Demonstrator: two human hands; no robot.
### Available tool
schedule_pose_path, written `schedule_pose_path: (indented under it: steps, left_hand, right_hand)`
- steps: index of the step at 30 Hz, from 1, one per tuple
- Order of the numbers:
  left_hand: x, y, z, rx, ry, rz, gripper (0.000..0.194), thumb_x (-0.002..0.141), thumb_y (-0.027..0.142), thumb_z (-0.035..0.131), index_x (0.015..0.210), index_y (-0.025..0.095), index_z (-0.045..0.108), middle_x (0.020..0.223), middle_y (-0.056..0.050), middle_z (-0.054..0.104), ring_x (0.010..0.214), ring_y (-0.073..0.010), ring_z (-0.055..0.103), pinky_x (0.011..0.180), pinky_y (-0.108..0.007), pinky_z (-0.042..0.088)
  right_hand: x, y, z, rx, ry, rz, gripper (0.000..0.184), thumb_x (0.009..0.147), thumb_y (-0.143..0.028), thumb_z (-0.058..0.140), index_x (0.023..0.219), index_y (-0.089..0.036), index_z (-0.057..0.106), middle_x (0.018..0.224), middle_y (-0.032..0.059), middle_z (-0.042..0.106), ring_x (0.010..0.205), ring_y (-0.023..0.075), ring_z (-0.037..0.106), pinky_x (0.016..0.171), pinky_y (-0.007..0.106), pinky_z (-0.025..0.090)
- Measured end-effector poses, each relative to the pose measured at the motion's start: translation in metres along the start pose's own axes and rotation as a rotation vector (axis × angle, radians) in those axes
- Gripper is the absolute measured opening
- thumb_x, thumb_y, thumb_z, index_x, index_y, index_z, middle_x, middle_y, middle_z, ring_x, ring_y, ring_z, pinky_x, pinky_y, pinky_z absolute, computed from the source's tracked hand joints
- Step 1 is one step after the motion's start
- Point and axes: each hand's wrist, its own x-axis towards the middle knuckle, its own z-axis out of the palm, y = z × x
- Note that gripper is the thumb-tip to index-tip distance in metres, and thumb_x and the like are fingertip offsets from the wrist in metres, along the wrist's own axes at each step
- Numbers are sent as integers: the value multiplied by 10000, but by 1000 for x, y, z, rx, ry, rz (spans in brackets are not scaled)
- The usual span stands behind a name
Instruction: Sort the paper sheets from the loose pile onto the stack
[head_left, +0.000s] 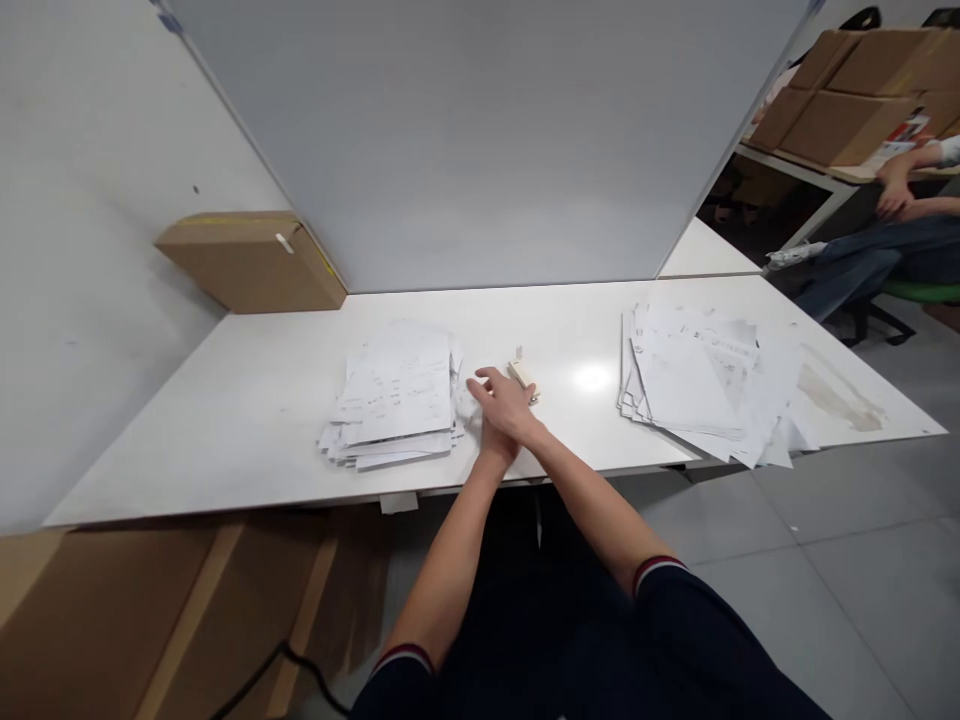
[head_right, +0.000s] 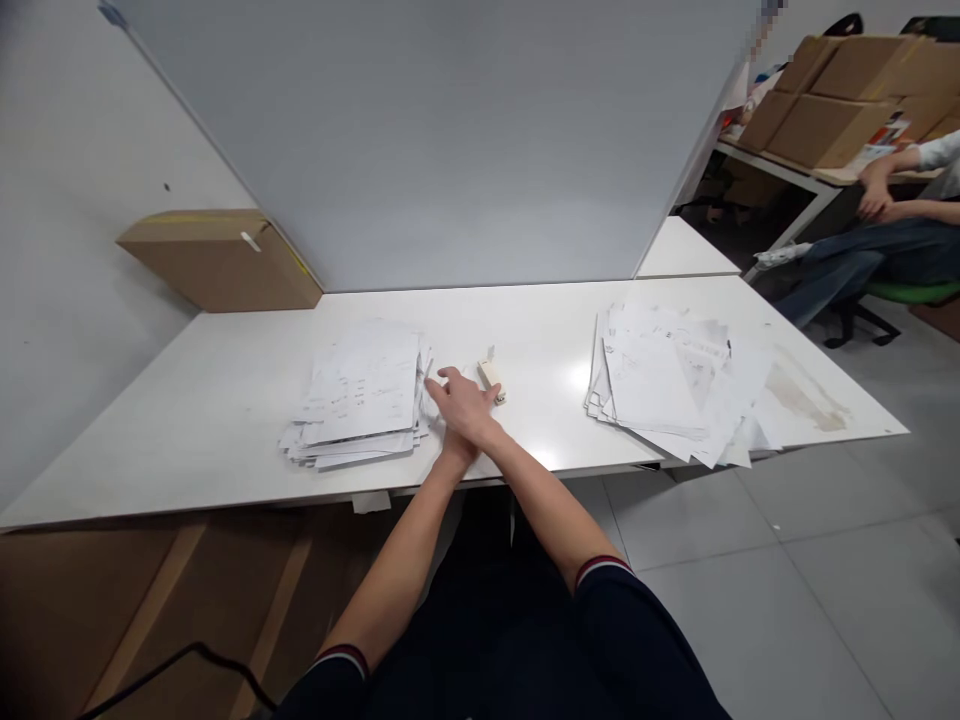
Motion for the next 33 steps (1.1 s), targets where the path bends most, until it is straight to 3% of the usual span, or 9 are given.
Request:
schedule_pose_path:
  steps: [3,5,7,10,12,16,21,28,33]
  left_hand:
    - [-2,4,-2,86,19,64,507,825,78,366,1289,264,447,1172,-70,545,1068,-233,454,905,-373,366]
    - [-5,4,-3,126,36,111,585,790,18,344,1307,281,424,1140,-64,562,1029,-225,463,878,-362,382]
    - [-6,4,-3,143,62,136,601,779,9,337,1310,277,424,1128,-70,566,1014,-230,462,870,-363,385]
    - [-6,3,-1,136,87,151,591,784,16,322,1311,260,428,1122,-78,566,1013,-241,456,866,-375,385]
    - [-6,2,0,128,98,158,582,787,19,315,1310,248,431,1111,-84,567,1015,-243,455,870,-377,383]
    - [-5,0,1,101,117,170,553,793,27,316,1292,223,453,1083,-88,573,1013,-237,458,887,-367,383]
    - [-5,-1,1,85,138,194,533,800,33,307,1283,200,461,1060,-91,576,997,-229,461,921,-364,374]
    - [-3,-4,3,81,150,198,530,790,33,322,1273,193,471,1047,-96,582,995,-231,470,917,-369,380]
    - [-3,-4,3,71,155,200,529,789,36,323,1270,195,474,1045,-92,586,990,-230,472,921,-366,381]
  right_hand:
    - [-23,28,-54,-15,202,-39,346,850,-431,390,1008,-187,578,836,47,642,709,164,584,679,294,438]
    - [-35,52,-96,-227,419,13,356,861,-404,376,1023,-159,576,906,94,627,762,188,568,706,319,432]
    - [-43,78,-133,-515,599,138,397,865,-377,374,1120,-118,533,1091,168,567,963,250,513,785,366,401]
    - [-50,116,-167,-788,590,413,521,794,-394,500,1195,-64,459,1237,231,456,1112,328,398,851,410,347]
    - [-54,133,-175,-834,490,518,510,770,-408,523,1139,-57,490,1179,224,494,1093,331,405,856,401,338]
    - [-60,145,-178,-820,413,520,413,804,-380,457,1060,-68,541,1068,193,549,1057,298,438,854,363,336]
    - [-57,138,-181,-772,398,596,410,811,-361,437,1093,-83,541,1103,189,534,1045,311,451,828,376,357]
    - [-40,132,-174,-837,503,693,420,771,-408,516,1056,-102,548,1102,202,502,1023,347,436,771,446,392]
    - [-44,125,-183,-754,419,707,352,867,-301,330,1001,-113,596,1014,203,552,954,318,503,717,418,406]
